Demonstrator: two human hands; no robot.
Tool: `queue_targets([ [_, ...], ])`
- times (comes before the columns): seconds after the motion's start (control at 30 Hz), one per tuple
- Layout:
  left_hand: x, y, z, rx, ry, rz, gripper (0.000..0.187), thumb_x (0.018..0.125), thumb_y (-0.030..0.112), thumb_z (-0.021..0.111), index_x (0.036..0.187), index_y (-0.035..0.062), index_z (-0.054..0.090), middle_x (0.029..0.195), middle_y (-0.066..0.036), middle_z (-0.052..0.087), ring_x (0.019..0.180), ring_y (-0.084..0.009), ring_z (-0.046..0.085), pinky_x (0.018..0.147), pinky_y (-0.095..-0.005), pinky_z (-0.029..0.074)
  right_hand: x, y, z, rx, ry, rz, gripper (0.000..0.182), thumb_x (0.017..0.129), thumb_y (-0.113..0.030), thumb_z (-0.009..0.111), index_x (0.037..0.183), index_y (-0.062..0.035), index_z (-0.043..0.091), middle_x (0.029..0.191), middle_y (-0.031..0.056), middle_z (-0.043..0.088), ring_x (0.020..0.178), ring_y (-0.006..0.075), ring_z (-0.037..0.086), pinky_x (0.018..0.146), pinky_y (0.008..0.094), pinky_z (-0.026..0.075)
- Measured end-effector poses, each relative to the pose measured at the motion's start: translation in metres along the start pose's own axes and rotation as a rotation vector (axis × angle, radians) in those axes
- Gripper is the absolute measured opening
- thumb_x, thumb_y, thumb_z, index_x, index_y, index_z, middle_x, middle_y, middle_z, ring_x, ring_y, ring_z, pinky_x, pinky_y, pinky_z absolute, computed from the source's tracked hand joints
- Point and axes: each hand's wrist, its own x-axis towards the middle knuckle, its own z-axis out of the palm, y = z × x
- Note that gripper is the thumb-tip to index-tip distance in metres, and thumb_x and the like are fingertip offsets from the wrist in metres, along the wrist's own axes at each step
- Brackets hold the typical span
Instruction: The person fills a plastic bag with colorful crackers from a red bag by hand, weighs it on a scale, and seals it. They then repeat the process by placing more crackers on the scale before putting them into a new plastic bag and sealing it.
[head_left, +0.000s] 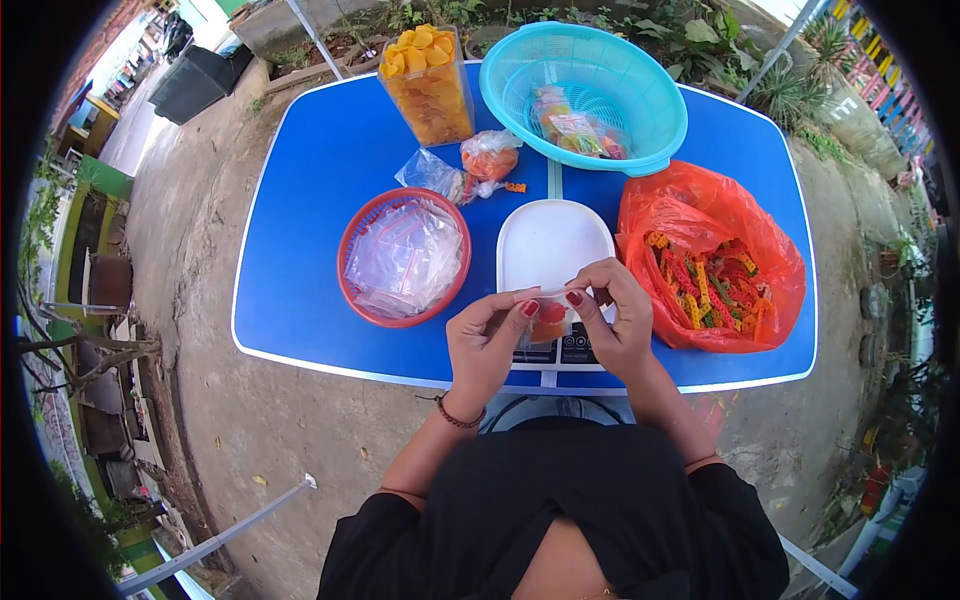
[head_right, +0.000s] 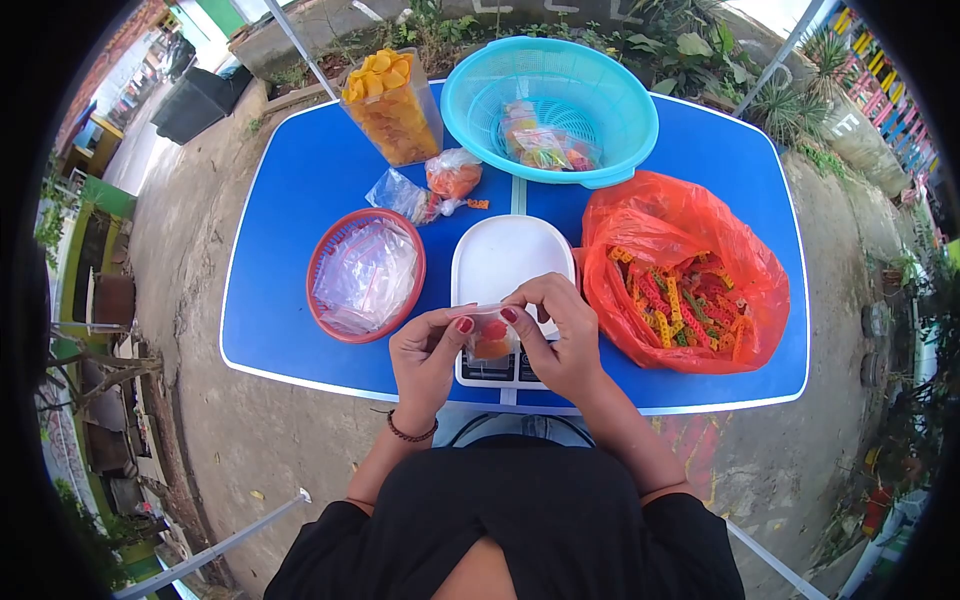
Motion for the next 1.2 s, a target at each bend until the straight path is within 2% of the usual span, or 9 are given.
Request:
queue_targets([
  [0.1,0.0,0.006,0.007,-0.019,0.063,0.055,0.02,0.097,0.005,0.07,0.115,-0.0031,0.068,0.097,-0.006,0.074,0.083,-0.008,0.068,0.077,-0.0227,0.055,0.0,-0.002,0.0,-0.034,-0.019,-0.078,0.006,0.089,-0.003,0.069,0.092,-0.0019,0.064,0.084,0.0075,0.063,0.073,0.0203,0.055,0.062,0.0304,0.042],
  [0.3,0.004,0.0,0.012,-0.131,0.019,0.18,0.01,0.097,0.0,0.066,0.107,-0.0016,0.066,0.108,-0.011,0.068,0.107,-0.0156,0.066,0.09,-0.0275,0.053,0.0,-0.001,-0.003,-0.088,-0.039,-0.135,0.01,0.083,0.001,0.067,0.09,-0.002,0.061,0.087,0.0096,0.063,0.076,0.0241,0.056,0.065,0.0337,0.044],
  [0.4,0.002,0.002,0.008,-0.055,-0.014,0.161,0.008,0.097,0.002,0.066,0.105,-0.0016,0.065,0.111,-0.012,0.064,0.117,-0.0204,0.061,0.097,-0.032,0.048,0.004,-0.005,-0.005,-0.117,-0.091,-0.193,0.012,0.079,0.002,0.067,0.089,-0.0024,0.062,0.086,0.0102,0.063,0.076,0.0263,0.057,0.068,0.036,0.044],
  [0.5,0.005,-0.008,0.005,0.166,-0.058,0.295,0.012,0.097,0.003,0.067,0.106,-0.0016,0.061,0.117,-0.012,0.062,0.104,-0.0183,0.062,0.093,-0.0323,0.049,0.0,-0.001,-0.001,-0.117,-0.104,-0.198,0.014,0.076,0.001,0.067,0.088,-0.0035,0.062,0.086,0.0098,0.063,0.076,0.0273,0.057,0.07,0.037,0.043],
  [0.6,0.006,0.0,0.003,0.322,-0.118,0.298,0.011,0.094,0.003,0.07,0.102,0.0,0.064,0.113,-0.013,0.065,0.098,-0.0191,0.062,0.09,-0.0329,0.048,0.002,-0.001,-0.002,-0.188,-0.116,-0.255,0.016,0.074,-0.002,0.068,0.088,-0.0058,0.063,0.086,0.0077,0.063,0.077,0.0264,0.057,0.07,0.0367,0.042],
  [0.77,0.01,0.016,0.006,0.651,-0.072,0.457,0.009,0.084,0.002,0.076,0.091,0.0057,0.071,0.096,-0.007,0.071,0.09,-0.0214,0.062,0.085,-0.0318,0.045,0.009,-0.016,-0.009,-0.471,-0.196,-0.367,0.018,0.071,-0.007,0.071,0.086,-0.0097,0.062,0.085,0.004,0.061,0.079,0.0245,0.056,0.07,0.0373,0.041],
  [0.9,0.01,0.022,0.004,0.746,-0.054,0.541,0.01,0.079,0.003,0.079,0.085,0.0095,0.074,0.091,-0.002,0.072,0.086,-0.0205,0.062,0.081,-0.0327,0.043,0.011,-0.02,-0.012,-0.485,-0.256,-0.32,0.018,0.071,-0.007,0.072,0.086,-0.0103,0.063,0.084,0.0035,0.06,0.082,0.0245,0.056,0.073,0.0383,0.039],
  [1.1,0.012,0.033,-0.003,0.819,-0.144,0.578,0.009,0.079,0.008,0.08,0.085,0.0115,0.075,0.091,0.001,0.073,0.084,-0.0182,0.061,0.083,-0.0325,0.04,0.005,-0.01,-0.021,-0.322,-0.281,-0.283,0.013,0.075,-0.006,0.073,0.082,-0.009,0.063,0.084,0.0034,0.061,0.082,0.0245,0.055,0.073,0.0377,0.038],
  [1.2,0.012,0.038,-0.001,0.915,-0.137,0.585,0.008,0.081,0.008,0.079,0.086,0.0101,0.074,0.092,-0.002,0.073,0.084,-0.0194,0.062,0.081,-0.033,0.043,0.004,-0.012,-0.023,-0.267,-0.283,-0.231,0.01,0.079,-0.007,0.074,0.083,-0.0079,0.065,0.085,0.0042,0.063,0.083,0.0246,0.056,0.075,0.0374,0.04],
])
